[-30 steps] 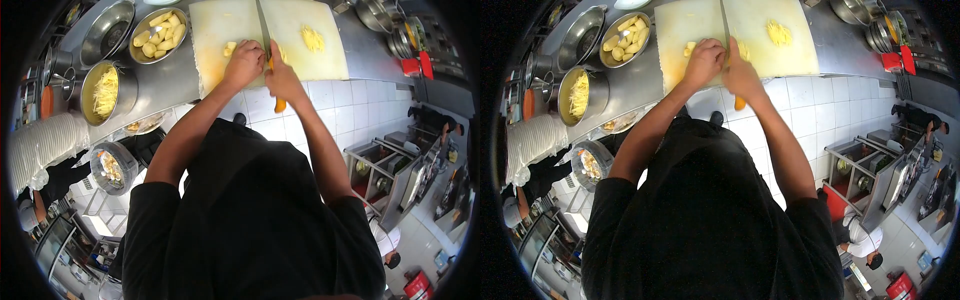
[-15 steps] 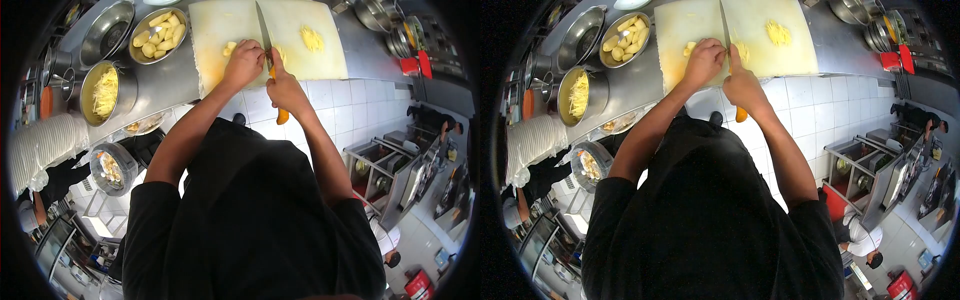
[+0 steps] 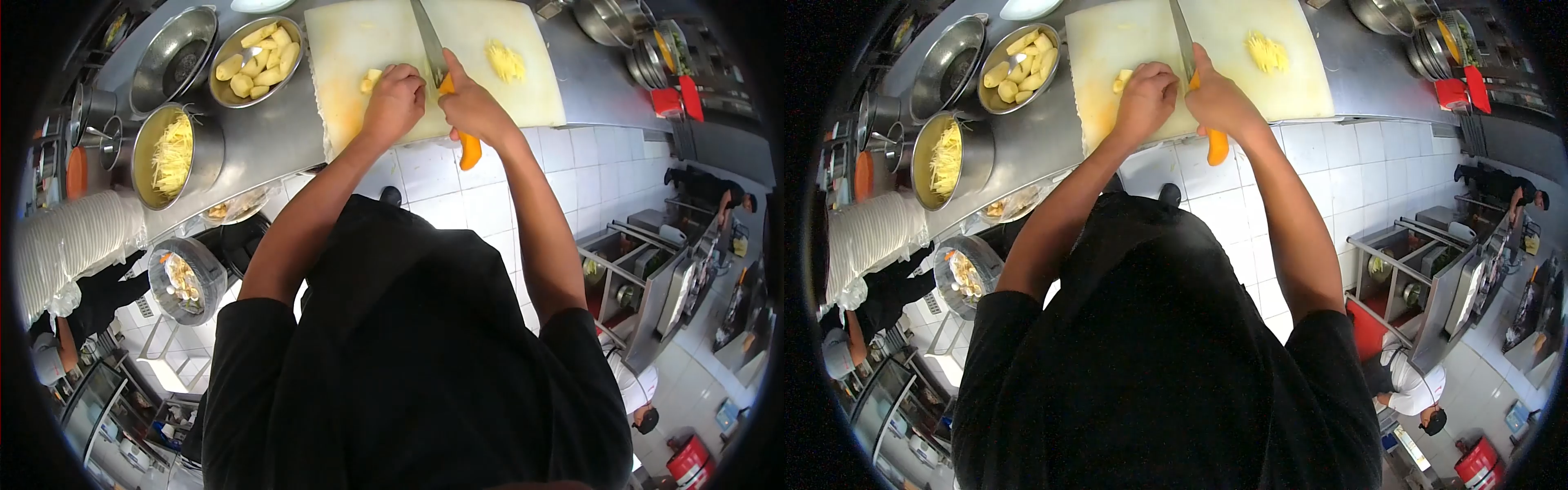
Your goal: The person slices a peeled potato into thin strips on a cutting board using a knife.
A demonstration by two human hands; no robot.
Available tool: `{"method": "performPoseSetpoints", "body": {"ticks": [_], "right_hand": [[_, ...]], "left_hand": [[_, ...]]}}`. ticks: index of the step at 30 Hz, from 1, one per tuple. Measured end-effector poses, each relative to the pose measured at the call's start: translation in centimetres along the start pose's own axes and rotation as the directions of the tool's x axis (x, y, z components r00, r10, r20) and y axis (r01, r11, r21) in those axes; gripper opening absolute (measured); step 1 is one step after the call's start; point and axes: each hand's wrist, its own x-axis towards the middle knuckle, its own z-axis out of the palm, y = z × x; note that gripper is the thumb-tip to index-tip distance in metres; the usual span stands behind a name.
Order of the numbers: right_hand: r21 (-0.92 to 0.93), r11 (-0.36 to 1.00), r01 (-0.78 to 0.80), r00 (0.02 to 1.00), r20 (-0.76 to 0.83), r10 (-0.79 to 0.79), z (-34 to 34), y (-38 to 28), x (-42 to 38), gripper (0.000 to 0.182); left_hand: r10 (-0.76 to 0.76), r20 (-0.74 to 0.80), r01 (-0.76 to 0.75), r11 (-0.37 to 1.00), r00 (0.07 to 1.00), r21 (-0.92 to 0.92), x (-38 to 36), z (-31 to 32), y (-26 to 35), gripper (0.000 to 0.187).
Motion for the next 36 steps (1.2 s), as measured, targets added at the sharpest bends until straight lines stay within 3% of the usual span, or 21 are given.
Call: {"method": "performPoseSetpoints", "body": {"ticks": [10,13,19,22,30,36], "right_hand": [[-0.028,0.998,-0.05,0.999,-0.02,0.049,3.3,0.5,-2.4,0.08],[-0.119,0.991,0.06,0.992,-0.107,-0.072,4.4,2.4,-1.4,0.079],[-0.215,0.968,0.128,0.967,-0.191,-0.17,5.3,3.4,-0.5,0.081],[-0.008,0.999,0.033,0.996,-0.077,-0.033,3.2,1.4,1.0,0.082],[0.154,0.984,0.089,0.99,-0.119,-0.071,-0.7,0.9,0.0,0.073],[0.177,0.982,0.07,0.994,-0.098,-0.053,0.8,1.7,-2.8,0.071]], "left_hand": [[-0.005,0.007,0.005,0.999,1.0,0.032,0.0,0.2,0.1,0.01],[-0.006,0.025,0.005,0.999,1.0,0.045,0.0,0.1,0.1,0.008],[0.006,0.06,-0.009,0.998,0.998,0.059,0.1,0.2,-0.2,0.007],[0.018,0.063,-0.021,0.999,0.998,0.049,-0.1,0.1,-0.1,0.009],[0.048,0.005,-0.048,0.998,0.999,0.043,0.1,-0.1,0.2,0.009],[-0.068,-0.056,0.069,0.997,0.996,0.024,-1.2,-3.8,2.3,0.012]]}}
